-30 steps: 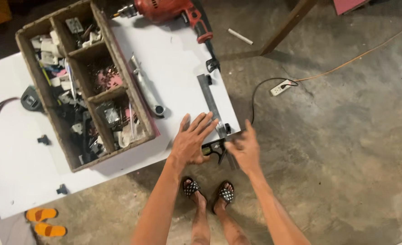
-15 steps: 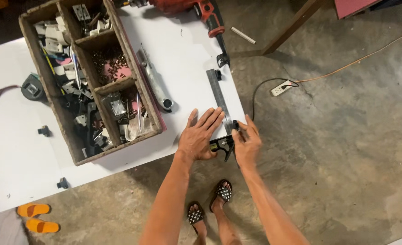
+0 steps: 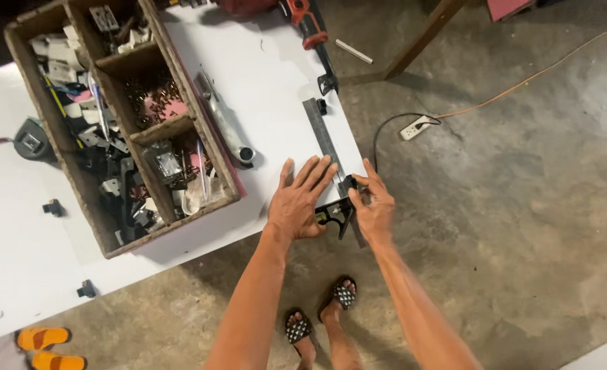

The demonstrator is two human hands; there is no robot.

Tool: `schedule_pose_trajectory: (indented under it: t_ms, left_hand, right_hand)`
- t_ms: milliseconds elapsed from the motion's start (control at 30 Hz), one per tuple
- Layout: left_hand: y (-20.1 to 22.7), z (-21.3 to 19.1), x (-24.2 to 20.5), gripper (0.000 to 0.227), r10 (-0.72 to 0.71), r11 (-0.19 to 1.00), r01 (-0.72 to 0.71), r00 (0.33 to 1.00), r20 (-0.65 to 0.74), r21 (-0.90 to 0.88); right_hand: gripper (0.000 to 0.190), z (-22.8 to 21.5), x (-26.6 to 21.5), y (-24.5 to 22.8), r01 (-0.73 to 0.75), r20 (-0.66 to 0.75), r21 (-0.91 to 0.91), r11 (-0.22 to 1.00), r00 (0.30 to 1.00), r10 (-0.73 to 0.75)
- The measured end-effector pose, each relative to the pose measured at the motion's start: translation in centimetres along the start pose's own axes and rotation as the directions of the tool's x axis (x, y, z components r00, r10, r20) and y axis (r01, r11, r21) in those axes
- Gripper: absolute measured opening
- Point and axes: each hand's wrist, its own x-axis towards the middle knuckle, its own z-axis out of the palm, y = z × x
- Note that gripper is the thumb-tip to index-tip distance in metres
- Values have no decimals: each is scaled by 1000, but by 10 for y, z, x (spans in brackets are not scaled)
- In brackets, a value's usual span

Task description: The person attaches hardware components to furniture pieces by hand and using a power drill. They pick up small screws and brackets from a wooden organizer, position them on white furniture panels, and secure them with a drill.

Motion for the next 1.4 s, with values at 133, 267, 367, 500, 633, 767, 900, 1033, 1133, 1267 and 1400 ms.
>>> schedule_pose_trajectory:
  t_ms: [133, 267, 367, 500, 633, 767, 900, 1033, 1133, 1267, 1400]
  left_hand:
    - [0, -6, -1, 131, 1, 999, -2, 1000, 30, 33]
    - [2, -7, -2, 131, 0, 998, -4, 998, 61, 65]
    - [2, -13, -3, 133, 1, 1000, -2, 998, 70, 14]
    - [1, -10, 2, 141, 0, 999, -5, 994, 107, 48]
    - [-3, -8, 3, 137, 32, 998, -36, 996, 81, 52]
    - [-8, -9, 2, 138, 74, 997, -75, 996, 55, 16]
    - [-9, -21, 3, 137, 48, 996, -54, 996, 81, 67]
    - [-14, -21, 1, 137, 68, 998, -67, 991, 116, -14]
    - [-13, -17, 2, 139, 76, 997, -73, 991, 108, -39]
    - [-14, -20, 2, 142, 75, 996, -69, 992, 100, -60]
    - [-13, -18, 2, 141, 72, 997, -69, 992, 105, -36]
  right_hand:
    - [28, -6, 3, 1, -34, 71, 53, 998, 997, 30]
    - [32, -29, 7, -17, -104, 267, 217, 971, 963, 43]
    - [41, -37, 19, -14, -194, 318, 150, 969, 938, 138]
    - [71, -32, 48, -25, -274, 356, 64, 959, 904, 235]
    - [87, 4, 113, -41, -127, 462, -254, 959, 855, 235]
    - [105, 48, 146, -33, -29, 425, -248, 968, 895, 136]
    - [94, 63, 137, -29, -43, 346, -271, 962, 928, 139]
    - [90, 68, 139, -24, -95, 267, -255, 962, 950, 164]
    - [89, 65, 141, -14, -89, 268, -309, 947, 947, 177]
    - [89, 64, 144, -10, -96, 249, -345, 934, 950, 190]
    - [90, 63, 144, -5, -103, 261, -359, 928, 943, 206]
